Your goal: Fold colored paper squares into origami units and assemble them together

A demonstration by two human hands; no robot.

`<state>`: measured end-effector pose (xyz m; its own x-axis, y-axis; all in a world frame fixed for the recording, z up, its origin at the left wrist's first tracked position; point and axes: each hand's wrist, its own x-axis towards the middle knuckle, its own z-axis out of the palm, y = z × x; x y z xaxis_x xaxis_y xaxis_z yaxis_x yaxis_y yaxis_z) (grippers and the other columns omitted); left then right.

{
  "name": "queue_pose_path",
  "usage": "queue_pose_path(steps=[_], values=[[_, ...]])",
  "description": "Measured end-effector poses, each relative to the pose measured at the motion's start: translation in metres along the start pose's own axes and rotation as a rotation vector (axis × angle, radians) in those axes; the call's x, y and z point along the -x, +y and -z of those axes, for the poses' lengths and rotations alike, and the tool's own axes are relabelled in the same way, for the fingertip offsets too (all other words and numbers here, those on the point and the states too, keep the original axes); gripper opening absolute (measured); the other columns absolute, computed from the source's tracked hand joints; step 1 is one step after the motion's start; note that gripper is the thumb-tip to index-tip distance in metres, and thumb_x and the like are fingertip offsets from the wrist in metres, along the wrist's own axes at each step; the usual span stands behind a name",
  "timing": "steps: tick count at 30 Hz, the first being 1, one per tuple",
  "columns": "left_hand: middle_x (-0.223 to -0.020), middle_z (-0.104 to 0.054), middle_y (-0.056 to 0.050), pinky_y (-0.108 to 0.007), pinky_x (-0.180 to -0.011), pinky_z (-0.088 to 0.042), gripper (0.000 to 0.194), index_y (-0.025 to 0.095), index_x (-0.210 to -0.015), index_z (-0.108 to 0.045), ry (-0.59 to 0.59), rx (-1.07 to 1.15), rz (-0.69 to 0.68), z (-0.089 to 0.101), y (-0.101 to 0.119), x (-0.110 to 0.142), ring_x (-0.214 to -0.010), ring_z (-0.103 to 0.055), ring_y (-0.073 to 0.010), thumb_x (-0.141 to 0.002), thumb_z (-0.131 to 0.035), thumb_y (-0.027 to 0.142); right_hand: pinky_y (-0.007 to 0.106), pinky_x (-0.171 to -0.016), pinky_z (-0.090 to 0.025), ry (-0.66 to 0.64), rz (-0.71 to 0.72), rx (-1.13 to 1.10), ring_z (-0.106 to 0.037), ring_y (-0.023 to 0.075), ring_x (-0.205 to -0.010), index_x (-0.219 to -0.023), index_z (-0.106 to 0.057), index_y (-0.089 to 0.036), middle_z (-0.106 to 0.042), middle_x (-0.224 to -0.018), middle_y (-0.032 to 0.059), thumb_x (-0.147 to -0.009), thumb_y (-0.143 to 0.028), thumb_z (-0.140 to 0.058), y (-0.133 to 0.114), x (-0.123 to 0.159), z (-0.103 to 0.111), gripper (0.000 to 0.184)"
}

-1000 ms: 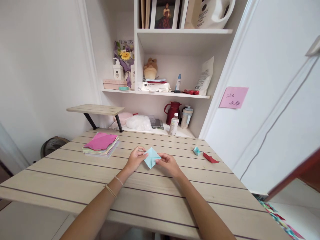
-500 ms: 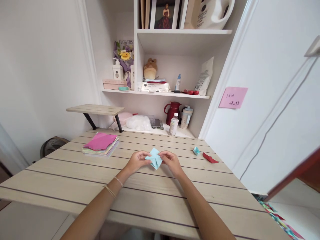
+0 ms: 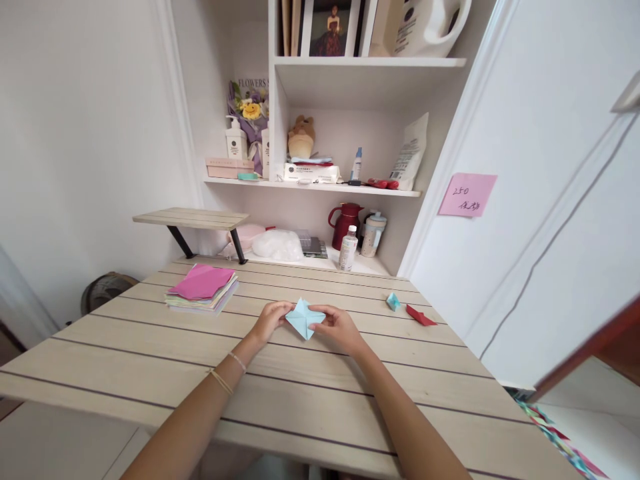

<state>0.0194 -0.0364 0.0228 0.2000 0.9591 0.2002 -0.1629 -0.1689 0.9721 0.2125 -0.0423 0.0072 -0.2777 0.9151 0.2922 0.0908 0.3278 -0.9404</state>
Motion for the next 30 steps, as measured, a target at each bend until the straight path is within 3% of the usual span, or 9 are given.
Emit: queue_pose_path(steps=[4,9,12,16,21,24,27,30], values=[[-0.068,-0.062,-0.003,-0.023,-0.06,-0.042,0.027,0.012,-0.076,-0.059,-0.012,-0.053,-0.027,-0.002,0.001,0.001,-0.062,-0.056,-0.0127,-0.057,-0.07,0.027,0.026,-0.057,-0.045,-0.007,0.056,0.098,-0.053,0.0124,-0.06,-0.103,-0.062,-0.019,-0.062,-0.078,0.0026,-0.057,-0.032,-0.073,0.002,-0.002,0.001,0.05],[-0.057,-0.056,0.003,-0.021,-0.056,-0.04,0.021,0.016,-0.083,-0.055,0.022,-0.079,-0.085,0.0,0.0,-0.002,-0.054,-0.052,-0.01,-0.066,-0.062,0.027,0.027,-0.062,-0.047,0.043,0.217,0.273,-0.054,0.0128,-0.064,-0.1,-0.063,-0.023,-0.059,-0.081,0.0029,-0.065,-0.03,-0.067,-0.002,0.0,0.001,0.036],[-0.071,-0.062,-0.002,-0.023,-0.064,-0.041,0.013,0.014,-0.076,-0.06,0.03,-0.161,-0.124,0.0,0.001,-0.001,-0.067,-0.055,-0.0128,-0.067,-0.06,0.024,0.028,-0.062,-0.047,0.095,0.299,0.37,-0.054,0.0135,-0.065,-0.097,-0.065,-0.024,-0.057,-0.079,0.0033,-0.07,-0.029,-0.063,-0.005,0.001,0.001,0.028],[-0.089,-0.063,-0.007,-0.026,-0.073,-0.042,0.032,0.013,-0.09,-0.062,-0.039,-0.181,-0.138,-0.005,0.002,0.005,-0.081,-0.056,-0.0172,-0.06,-0.068,0.024,0.028,-0.06,-0.046,0.141,0.335,0.427,-0.052,0.0141,-0.064,-0.091,-0.067,-0.025,-0.054,-0.076,0.0037,-0.074,-0.028,-0.058,-0.007,0.002,0.001,0.02],[-0.071,-0.055,-0.003,-0.023,-0.062,-0.041,0.018,0.015,-0.07,-0.065,-0.011,-0.411,-0.28,-0.005,0.001,0.005,-0.069,-0.051,-0.0138,-0.06,-0.07,0.03,0.028,-0.057,-0.044,0.183,0.304,0.35,-0.051,0.0158,-0.065,-0.083,-0.07,-0.024,-0.054,-0.074,0.0049,-0.072,-0.033,-0.059,-0.011,0.002,0.0,0.017],[-0.073,-0.053,-0.002,-0.023,-0.061,-0.042,0.02,0.014,-0.066,-0.063,0.013,-0.318,-0.288,-0.003,-0.001,0.001,-0.068,-0.051,-0.0127,-0.06,-0.07,0.032,0.028,-0.056,-0.044,0.201,0.238,0.246,-0.052,0.0166,-0.065,-0.078,-0.07,-0.022,-0.058,-0.073,0.0057,-0.069,-0.037,-0.063,-0.014,0.003,-0.003,0.019],[-0.076,-0.057,-0.004,-0.024,-0.062,-0.044,0.024,0.013,-0.072,-0.061,-0.05,-0.217,-0.216,-0.003,-0.005,0.0,-0.071,-0.055,-0.0141,-0.061,-0.069,0.032,0.028,-0.057,-0.044,0.187,0.16,0.11,-0.055,0.0169,-0.064,-0.075,-0.069,-0.02,-0.063,-0.073,0.0062,-0.066,-0.039,-0.065,-0.014,0.003,-0.01,0.022],[-0.07,-0.06,-0.005,-0.024,-0.051,-0.044,0.027,0.012,-0.076,-0.059,-0.144,-0.186,-0.081,-0.005,-0.008,0.003,-0.062,-0.057,-0.0144,-0.064,-0.066,0.034,0.028,-0.055,-0.044,0.205,0.08,0.018,-0.056,0.0167,-0.06,-0.073,-0.068,-0.017,-0.064,-0.067,0.0057,-0.064,-0.041,-0.066,-0.011,0.003,-0.016,0.026]])
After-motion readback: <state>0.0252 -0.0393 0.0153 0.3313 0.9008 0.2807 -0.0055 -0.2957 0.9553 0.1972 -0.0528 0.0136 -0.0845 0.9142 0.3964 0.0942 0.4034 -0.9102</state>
